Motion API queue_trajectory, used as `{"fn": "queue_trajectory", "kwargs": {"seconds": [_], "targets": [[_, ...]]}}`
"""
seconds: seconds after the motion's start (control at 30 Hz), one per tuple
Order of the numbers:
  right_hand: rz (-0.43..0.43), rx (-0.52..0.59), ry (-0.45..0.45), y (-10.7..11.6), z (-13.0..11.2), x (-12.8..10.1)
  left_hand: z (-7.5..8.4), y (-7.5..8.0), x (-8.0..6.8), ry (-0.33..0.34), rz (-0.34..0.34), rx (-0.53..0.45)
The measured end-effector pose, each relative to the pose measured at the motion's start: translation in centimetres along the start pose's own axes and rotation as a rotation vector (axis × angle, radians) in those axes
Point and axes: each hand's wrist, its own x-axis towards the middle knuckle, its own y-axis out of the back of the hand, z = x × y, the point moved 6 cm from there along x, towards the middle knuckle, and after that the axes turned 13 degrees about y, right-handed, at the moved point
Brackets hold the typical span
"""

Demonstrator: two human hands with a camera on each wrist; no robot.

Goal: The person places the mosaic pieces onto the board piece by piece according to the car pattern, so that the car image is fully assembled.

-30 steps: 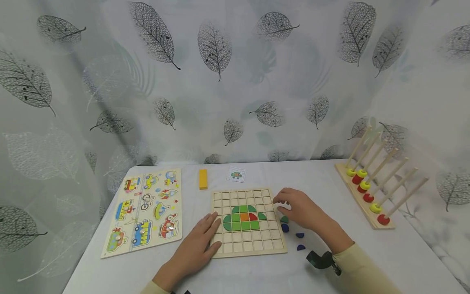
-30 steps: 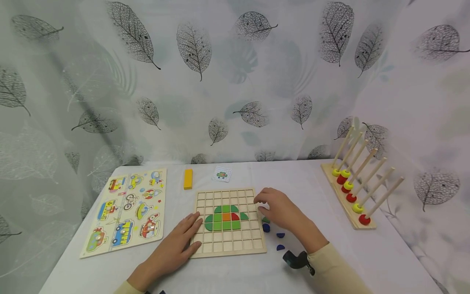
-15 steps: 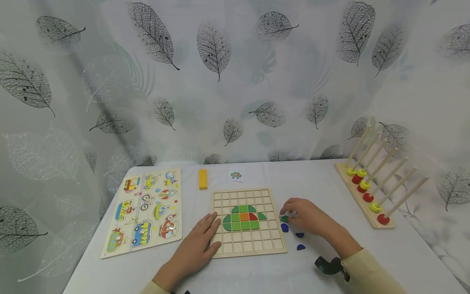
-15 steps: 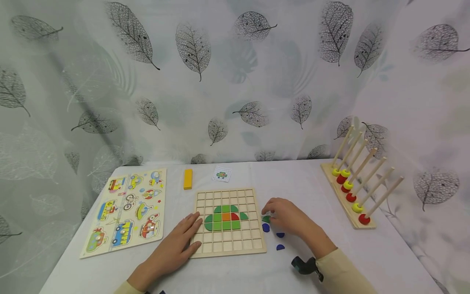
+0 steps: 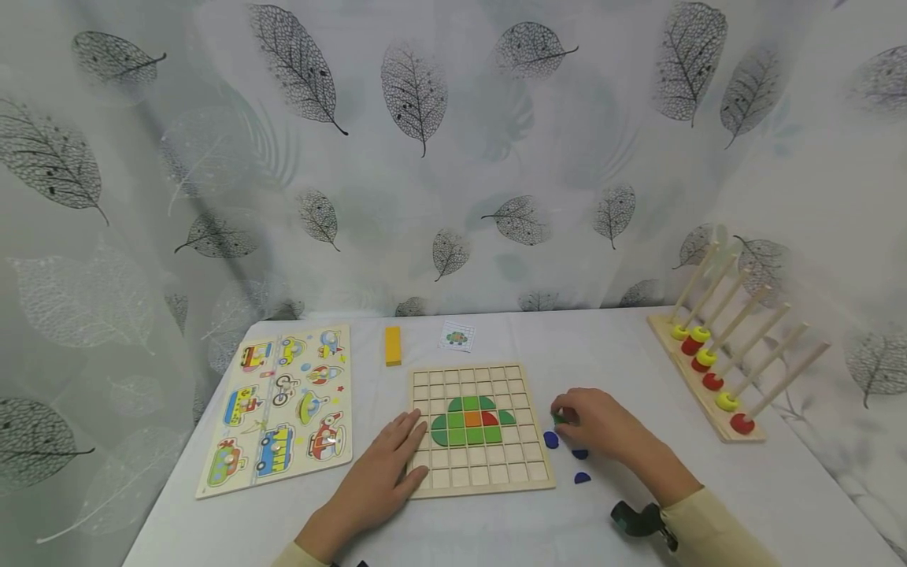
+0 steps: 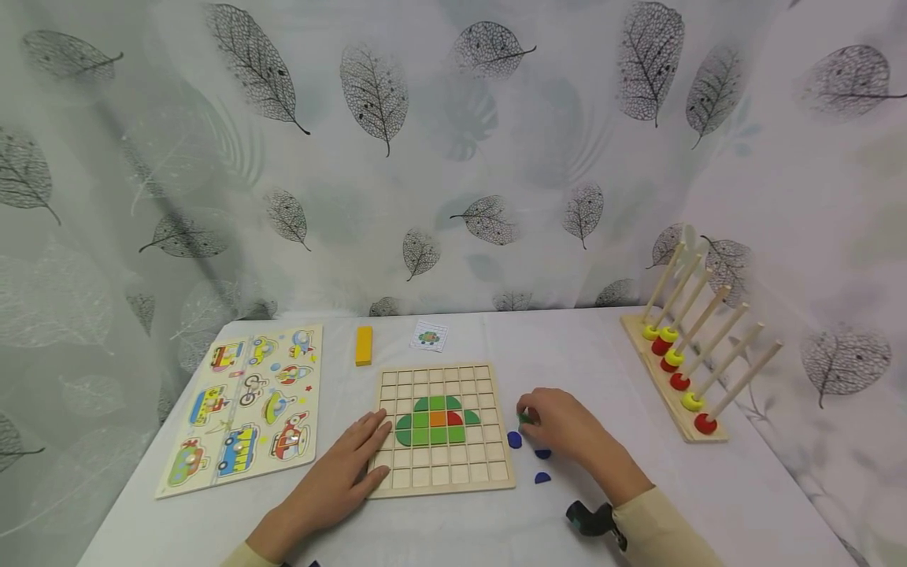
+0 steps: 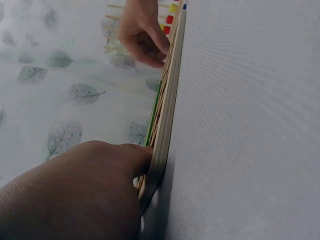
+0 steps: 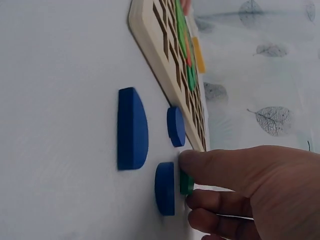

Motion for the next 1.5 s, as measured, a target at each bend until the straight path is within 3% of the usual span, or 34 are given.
{"fn": "queue_trajectory", "kwargs": {"seconds": [0.23,0.53,1.07,1.5], "targets": [[-0.001,0.039,-0.039,0.3,0.7,-0.4,-0.1,0.0,0.0,0.005,-0.005,0.001],[-0.031,0.091,0.035,0.9,0.5,-0.9,-0.3,-0.3,0.1,0.000,-0.002,0.010],[-0.003,0.069,0.039,0.5,0.7,-1.1,-0.4,-0.4,0.1,-0.003,0.004,0.019],[0.047,0.023,0.091,0.8,0.0,-1.0,-0.5,-0.5,0.1,-0.003,0.004,0.019]]}}
